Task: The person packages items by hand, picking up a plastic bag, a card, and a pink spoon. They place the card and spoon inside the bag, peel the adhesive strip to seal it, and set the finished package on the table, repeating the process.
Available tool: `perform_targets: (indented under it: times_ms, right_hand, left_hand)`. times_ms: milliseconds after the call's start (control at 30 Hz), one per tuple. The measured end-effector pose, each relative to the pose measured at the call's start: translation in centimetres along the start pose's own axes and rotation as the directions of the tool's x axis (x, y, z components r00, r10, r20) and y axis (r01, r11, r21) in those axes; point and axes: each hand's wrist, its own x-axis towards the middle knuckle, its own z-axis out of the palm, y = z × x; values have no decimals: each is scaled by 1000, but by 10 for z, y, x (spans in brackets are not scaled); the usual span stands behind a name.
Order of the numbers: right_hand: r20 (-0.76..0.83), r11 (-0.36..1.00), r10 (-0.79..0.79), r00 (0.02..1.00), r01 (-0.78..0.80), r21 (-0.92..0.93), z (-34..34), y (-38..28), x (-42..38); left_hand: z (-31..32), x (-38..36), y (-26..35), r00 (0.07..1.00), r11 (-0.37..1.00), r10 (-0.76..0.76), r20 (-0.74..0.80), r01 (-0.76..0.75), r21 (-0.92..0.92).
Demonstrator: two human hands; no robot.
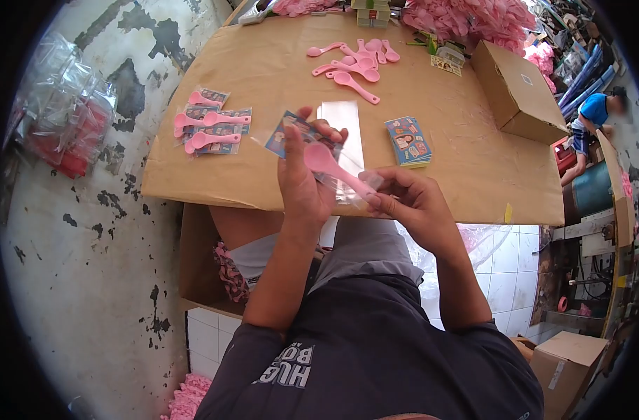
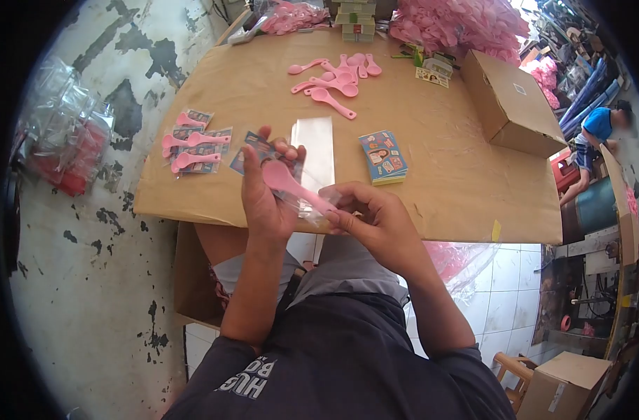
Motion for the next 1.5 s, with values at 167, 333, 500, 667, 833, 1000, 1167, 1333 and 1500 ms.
perform_targets:
  times_ms: [167, 333, 500, 667, 833, 1000, 1167, 1333, 1500]
  right_hand:
    - [-135, 972, -64, 989, 92, 216, 10, 11, 1]
    - [-238, 992, -21, 971, 50, 113, 7, 33, 6]
    - [-292, 944, -330, 898, 312, -107, 16, 36, 5]
    - [90, 462, -751, 654, 619, -636, -6, 18, -3]
    - [-79, 607, -684, 725, 505, -614, -23, 13, 10]
    - [156, 370, -673, 723, 512, -775, -12, 6, 28]
    - [206, 462, -657, 725, 603, -650, -17, 2, 35]
    - [-194, 860, -508, 839, 478, -180, -18, -2, 21]
    - [-177, 961, -261, 949, 239, -136, -12, 0, 22]
  left_hand:
    - [2, -10, -16, 980, 954, -197, -27, 185, -235]
    - [14, -28, -17, 949, 938, -311, -54, 298, -177]
    - [7, -26, -10, 928, 923, -373, -17, 369, -113]
    - [8, -18, -3, 924, 933, -359, -133, 353, -65]
    - [12, -10, 10, 888, 888, -453, -84, 440, -133]
    - [23, -17, 9, 823, 816, -568, 10, 565, -122]
    - [10, -18, 4, 772, 764, -636, 19, 633, -125]
    - [7, -14, 8, 915, 904, -401, -37, 402, 145]
    - [24, -14, 11, 907, 790, -412, 87, 307, 531]
